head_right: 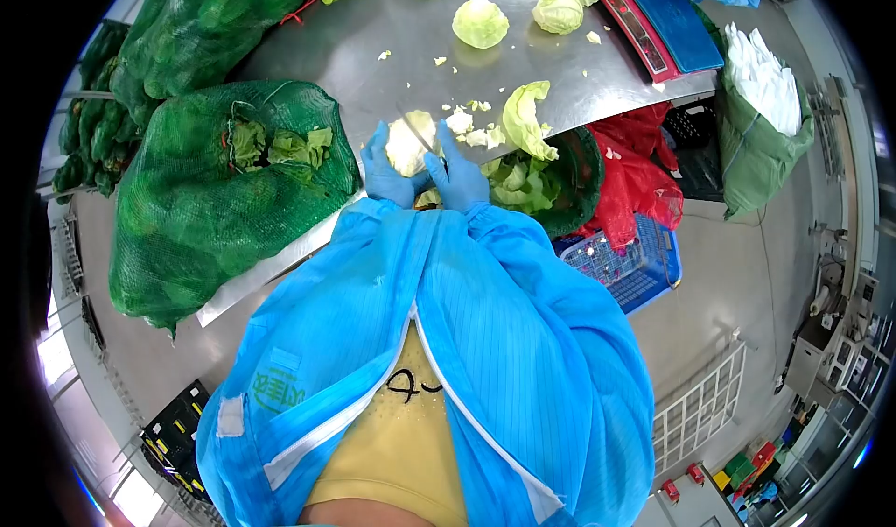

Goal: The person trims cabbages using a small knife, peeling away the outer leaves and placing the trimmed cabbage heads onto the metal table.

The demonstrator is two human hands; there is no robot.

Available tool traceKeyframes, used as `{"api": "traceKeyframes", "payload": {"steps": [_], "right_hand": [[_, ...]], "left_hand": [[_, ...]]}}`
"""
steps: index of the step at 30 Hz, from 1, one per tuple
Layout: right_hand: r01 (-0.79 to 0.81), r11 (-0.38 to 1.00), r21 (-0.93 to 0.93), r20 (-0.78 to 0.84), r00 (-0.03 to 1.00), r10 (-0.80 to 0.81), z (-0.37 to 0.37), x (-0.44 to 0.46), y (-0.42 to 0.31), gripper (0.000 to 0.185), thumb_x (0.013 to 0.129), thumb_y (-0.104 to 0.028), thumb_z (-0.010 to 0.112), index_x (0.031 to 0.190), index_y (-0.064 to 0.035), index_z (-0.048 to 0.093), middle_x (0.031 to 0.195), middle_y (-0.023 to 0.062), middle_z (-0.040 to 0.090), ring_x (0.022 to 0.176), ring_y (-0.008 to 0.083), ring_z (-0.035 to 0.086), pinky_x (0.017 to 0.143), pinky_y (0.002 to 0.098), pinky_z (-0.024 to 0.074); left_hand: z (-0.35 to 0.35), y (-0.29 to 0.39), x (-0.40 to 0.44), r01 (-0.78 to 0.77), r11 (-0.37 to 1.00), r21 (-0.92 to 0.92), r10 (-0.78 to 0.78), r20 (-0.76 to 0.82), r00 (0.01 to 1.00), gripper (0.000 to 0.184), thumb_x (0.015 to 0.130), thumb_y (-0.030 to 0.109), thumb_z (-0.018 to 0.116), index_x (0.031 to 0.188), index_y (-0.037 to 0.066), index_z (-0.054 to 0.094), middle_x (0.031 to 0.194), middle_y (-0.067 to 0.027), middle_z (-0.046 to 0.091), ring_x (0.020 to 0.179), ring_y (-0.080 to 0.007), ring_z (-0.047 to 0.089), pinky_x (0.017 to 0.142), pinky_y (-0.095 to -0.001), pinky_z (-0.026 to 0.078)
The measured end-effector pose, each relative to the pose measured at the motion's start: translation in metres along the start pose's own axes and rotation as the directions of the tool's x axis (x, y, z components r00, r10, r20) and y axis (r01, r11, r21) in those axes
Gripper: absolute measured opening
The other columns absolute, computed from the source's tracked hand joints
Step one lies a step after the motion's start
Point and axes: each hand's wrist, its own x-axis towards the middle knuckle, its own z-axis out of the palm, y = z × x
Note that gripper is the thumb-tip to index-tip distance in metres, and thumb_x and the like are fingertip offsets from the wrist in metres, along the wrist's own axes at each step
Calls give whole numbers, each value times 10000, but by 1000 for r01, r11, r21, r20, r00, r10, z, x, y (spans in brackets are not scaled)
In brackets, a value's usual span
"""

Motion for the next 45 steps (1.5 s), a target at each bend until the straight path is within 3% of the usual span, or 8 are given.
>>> {"api": "traceKeyframes", "payload": {"steps": [22,25,30,34,37,42,44,45], "right_hand": [[-121,959,-256,8,992,127,-11,2,-5,540,892,-566,342,1335,-265,405,945,180,639,857,372,611,723,465,482],[-205,958,-200,-4,978,209,-8,-1,-6,533,891,-559,362,1326,-257,425,950,187,638,863,374,610,742,446,482],[-206,927,314,-74,968,241,13,2,19,554,899,-524,401,1334,-182,426,1138,205,579,1022,342,574,859,367,448],[-164,892,420,-91,971,221,18,6,20,568,908,-501,407,1348,-142,403,1195,199,552,1068,315,558,889,346,430],[-253,910,328,-33,960,279,4,8,11,613,888,-505,457,1354,-113,389,1193,199,553,1074,298,552,896,341,425],[47,948,316,-192,981,15,-1,29,16,772,742,-506,668,1337,-87,410,1057,182,606,975,273,586,841,345,447],[60,993,98,-244,969,-34,-7,44,17,779,705,-489,709,1290,-44,451,985,141,629,925,241,599,801,345,456],[10,982,187,-46,999,-1,-11,54,18,770,699,-495,711,1267,-36,470,988,131,628,931,236,597,792,350,456]], "left_hand": [[-1,14,1,-48,984,172,50,-8,999,1125,454,300,898,1376,134,275,1233,-189,361,1119,-348,437,943,-420,418],[-3,16,1,-53,985,163,50,20,999,1141,445,295,902,1383,160,267,1240,-198,355,1126,-358,429,934,-431,420],[-4,11,-3,-35,986,164,26,54,998,1117,476,342,878,1391,145,268,1305,-218,305,1186,-377,369,960,-434,393],[-5,6,-5,-26,995,96,17,88,996,1093,511,383,858,1396,129,268,1350,-238,261,1234,-390,324,980,-424,379],[-5,4,-5,-83,993,86,80,34,996,1097,502,359,865,1392,128,267,1338,-237,276,1228,-388,340,983,-412,384],[-6,7,-6,-105,988,116,106,-3,994,1162,420,345,891,1376,117,272,1281,-212,339,1189,-374,379,978,-434,385],[-6,5,-5,-95,992,89,94,10,996,1137,452,350,877,1386,129,268,1307,-231,313,1210,-385,365,978,-422,387],[-6,5,-5,-75,995,66,74,14,997,1126,458,343,875,1383,126,272,1301,-227,319,1206,-385,368,979,-427,385]]}}
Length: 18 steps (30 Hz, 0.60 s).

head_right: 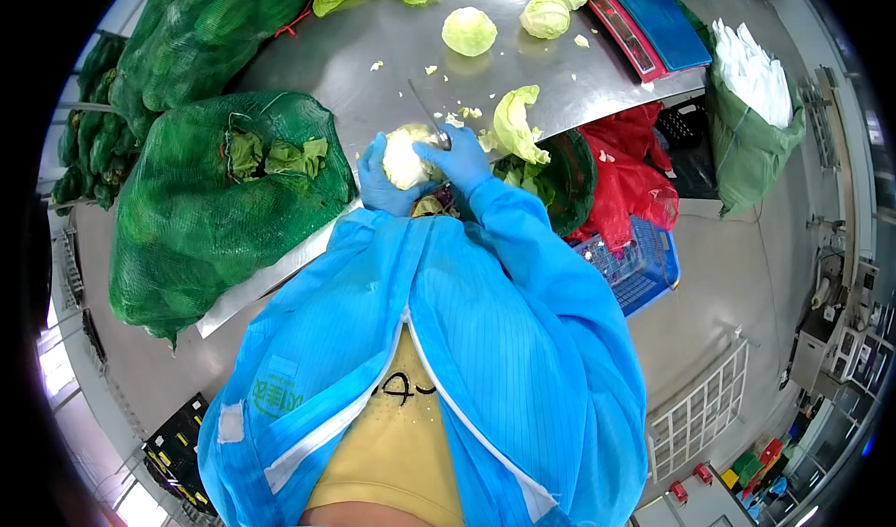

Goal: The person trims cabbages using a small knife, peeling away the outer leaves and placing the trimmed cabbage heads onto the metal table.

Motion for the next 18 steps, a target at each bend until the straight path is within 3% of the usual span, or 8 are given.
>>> {"api": "traceKeyframes", "payload": {"steps": [1,3,5,9,11,14,16,18], "right_hand": [[-69,995,77,196,979,53,-2,5,1,761,693,-502,713,1244,-28,489,991,121,627,937,231,595,783,356,456],[-75,997,34,146,987,69,-11,7,-12,597,693,-454,715,1099,-38,581,900,119,640,855,243,618,737,373,471],[105,870,-481,241,970,16,-25,5,-38,421,703,-381,696,934,-37,619,764,101,633,771,249,630,686,384,483],[127,865,-485,160,986,-55,-23,10,-17,324,709,-325,664,824,-28,605,680,87,613,648,224,630,606,367,497],[-229,973,-3,157,961,227,-23,8,-21,281,717,-282,652,807,-20,609,691,87,618,570,190,616,526,325,491],[-332,891,309,106,943,314,-15,-2,-17,228,732,-206,630,836,-6,599,661,79,602,495,154,581,457,278,461],[-291,837,463,28,949,314,1,-15,-16,224,737,-175,622,868,4,590,635,70,586,489,151,573,442,273,448],[-164,747,645,-101,950,296,15,-26,-9,234,746,-128,604,924,16,557,589,54,549,458,152,541,409,271,417]], "left_hand": [[-1,-1,0,20,1000,-22,-20,7,1000,1115,464,335,873,1381,123,275,1296,-223,325,1201,-384,372,979,-433,384],[-1,-11,0,-58,998,2,58,5,998,1103,465,329,872,1374,117,284,1293,-218,329,1199,-382,373,981,-436,380],[-1,-19,2,-130,991,26,130,1,992,1091,467,324,872,1368,111,294,1291,-213,333,1197,-379,374,983,-438,377],[-3,-27,1,-248,969,14,248,7,969,1092,465,314,876,1361,90,294,1280,-205,341,1192,-371,373,986,-442,370],[-1,-30,1,-238,971,6,238,9,971,1098,466,312,878,1362,82,287,1275,-203,345,1188,-372,374,985,-443,370],[-1,-37,2,-134,983,-123,129,-49,990,1128,463,284,888,1366,49,255,1271,-202,347,1182,-352,389,982,-428,377],[-3,-34,3,63,952,-301,-64,6,998,1177,438,275,905,1366,16,228,1260,-194,358,1175,-322,404,982,-407,382],[-3,-36,2,51,950,-308,-54,-3,999,1188,430,274,910,1364,7,226,1253,-191,363,1171,-311,409,984,-400,384]]}}
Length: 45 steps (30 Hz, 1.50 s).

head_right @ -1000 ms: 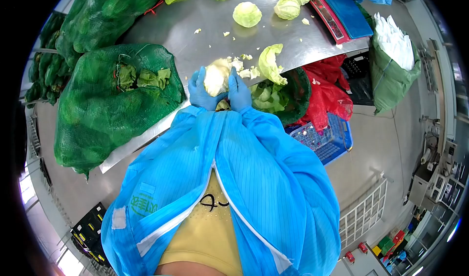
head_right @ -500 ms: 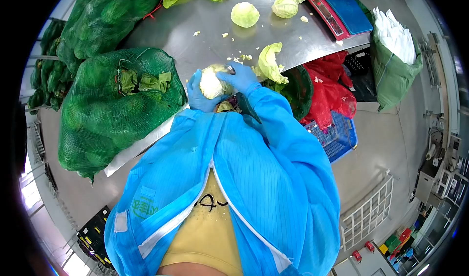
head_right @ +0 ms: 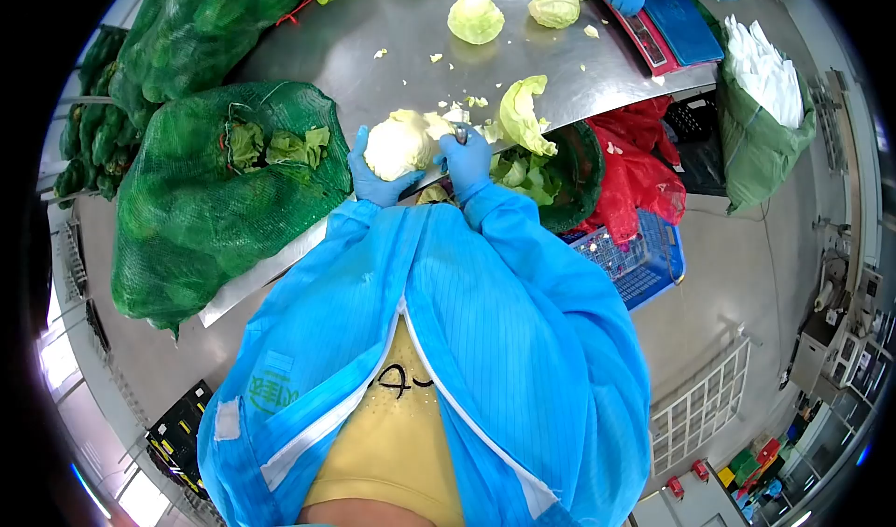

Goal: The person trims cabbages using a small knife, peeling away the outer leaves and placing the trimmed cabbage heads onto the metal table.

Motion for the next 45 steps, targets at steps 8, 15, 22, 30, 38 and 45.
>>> {"api": "traceKeyframes", "payload": {"steps": [8,15,22,30,38,45], "right_hand": [[-105,965,241,-321,930,181,-18,8,17,143,756,-128,584,870,-48,556,547,19,492,426,139,477,387,268,374],[55,998,-43,-302,951,-65,-33,19,22,258,703,-101,619,941,-6,584,603,-25,448,551,76,400,510,252,364],[295,587,-754,-49,866,-498,-16,4,-12,570,642,-151,669,1192,-65,545,1071,125,469,854,235,535,767,321,465],[35,942,-332,329,941,81,-8,43,16,529,698,-346,775,1040,12,590,887,47,590,810,132,537,745,277,458],[220,840,-495,380,925,-18,-12,43,9,395,751,-331,726,928,3,612,753,63,607,693,127,552,652,284,456],[466,488,-738,309,876,-370,0,23,9,320,800,-323,658,872,-18,596,623,89,560,523,182,509,527,321,428]], "left_hand": [[4,-33,-4,-82,972,-222,97,59,994,1173,441,285,910,1354,-14,238,1265,-185,361,1183,-296,404,998,-396,376],[-5,-15,0,-71,982,-175,86,84,993,1171,460,263,912,1355,-4,208,1249,-194,395,1148,-303,461,952,-405,424],[-2,-23,2,-14,971,-237,41,109,993,1208,458,242,907,1373,-12,161,1258,-188,378,1167,-300,439,963,-411,413],[-5,-39,-2,-10,983,-182,33,123,992,1230,404,284,913,1373,-8,213,1280,-181,373,1186,-306,423,973,-418,396],[-8,-38,-2,-99,968,-231,138,160,977,1228,432,155,920,1391,64,158,1281,-171,410,1165,-291,468,958,-416,427],[2,-36,-5,-38,963,-268,57,63,996,1167,415,183,904,1358,8,238,1245,-173,403,1153,-297,459,949,-414,426]]}}
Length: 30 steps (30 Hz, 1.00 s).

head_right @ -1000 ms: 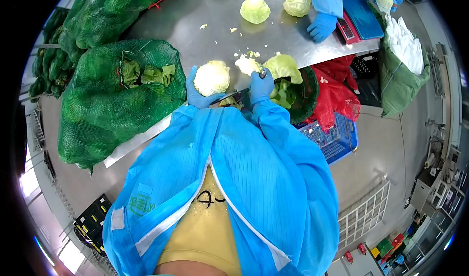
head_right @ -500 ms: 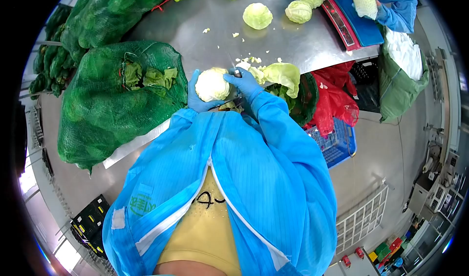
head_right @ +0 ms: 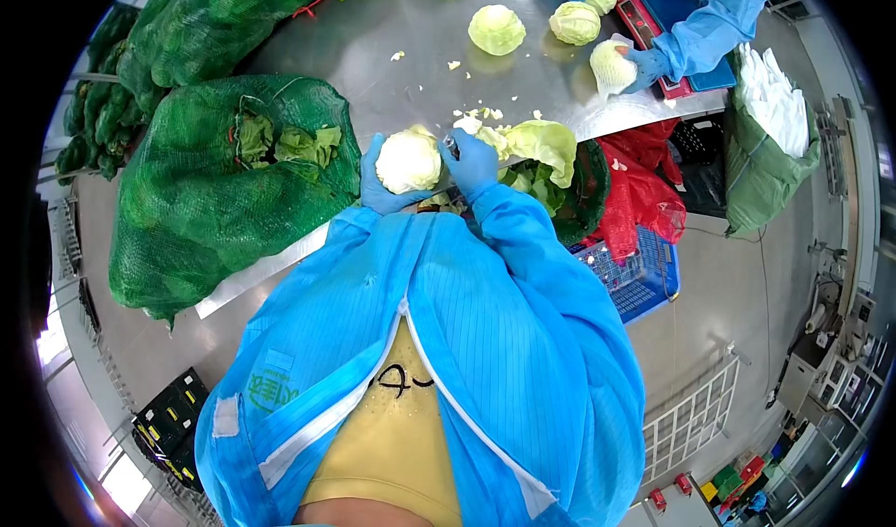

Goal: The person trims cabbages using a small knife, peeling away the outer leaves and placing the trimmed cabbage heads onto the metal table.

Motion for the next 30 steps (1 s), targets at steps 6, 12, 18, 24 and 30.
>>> {"api": "traceKeyframes", "payload": {"steps": [6,12,18,24,30], "right_hand": [[-165,872,461,-177,946,272,11,-16,-12,204,824,-219,628,830,-24,569,578,62,525,502,145,506,483,303,409],[-157,892,423,-205,943,263,15,-23,-8,143,840,-158,611,851,-22,569,585,28,528,491,95,475,466,268,399],[-196,771,606,-153,922,355,2,-27,-18,137,849,-147,601,832,-26,539,596,29,537,487,82,495,452,257,412],[-351,899,263,-239,879,413,-8,-9,13,225,796,-245,611,793,-34,533,607,79,549,538,194,547,538,338,439],[-404,903,150,-182,886,426,-23,0,23,265,723,-276,623,855,-53,571,723,106,576,660,267,574,626,374,447]], "left_hand": [[-1,21,4,55,993,-102,-53,28,998,1106,459,157,887,1348,2,249,1245,-175,425,1144,-277,478,946,-401,435],[-5,27,-7,56,998,-38,-57,-21,998,1012,491,117,860,1315,-14,288,1218,-170,480,1123,-255,510,934,-365,450],[-4,61,2,180,981,-76,-176,48,983,1017,499,86,852,1324,-15,265,1230,-169,477,1130,-258,508,934,-355,455],[-4,54,-8,58,998,-40,-58,1,998,929,528,115,842,1285,-2,317,1199,-149,510,1121,-230,517,938,-349,455],[-13,40,-6,15,996,-88,2,196,981,1056,545,100,858,1374,110,203,1328,-170,367,1156,-297,481,977,-450,421]]}}
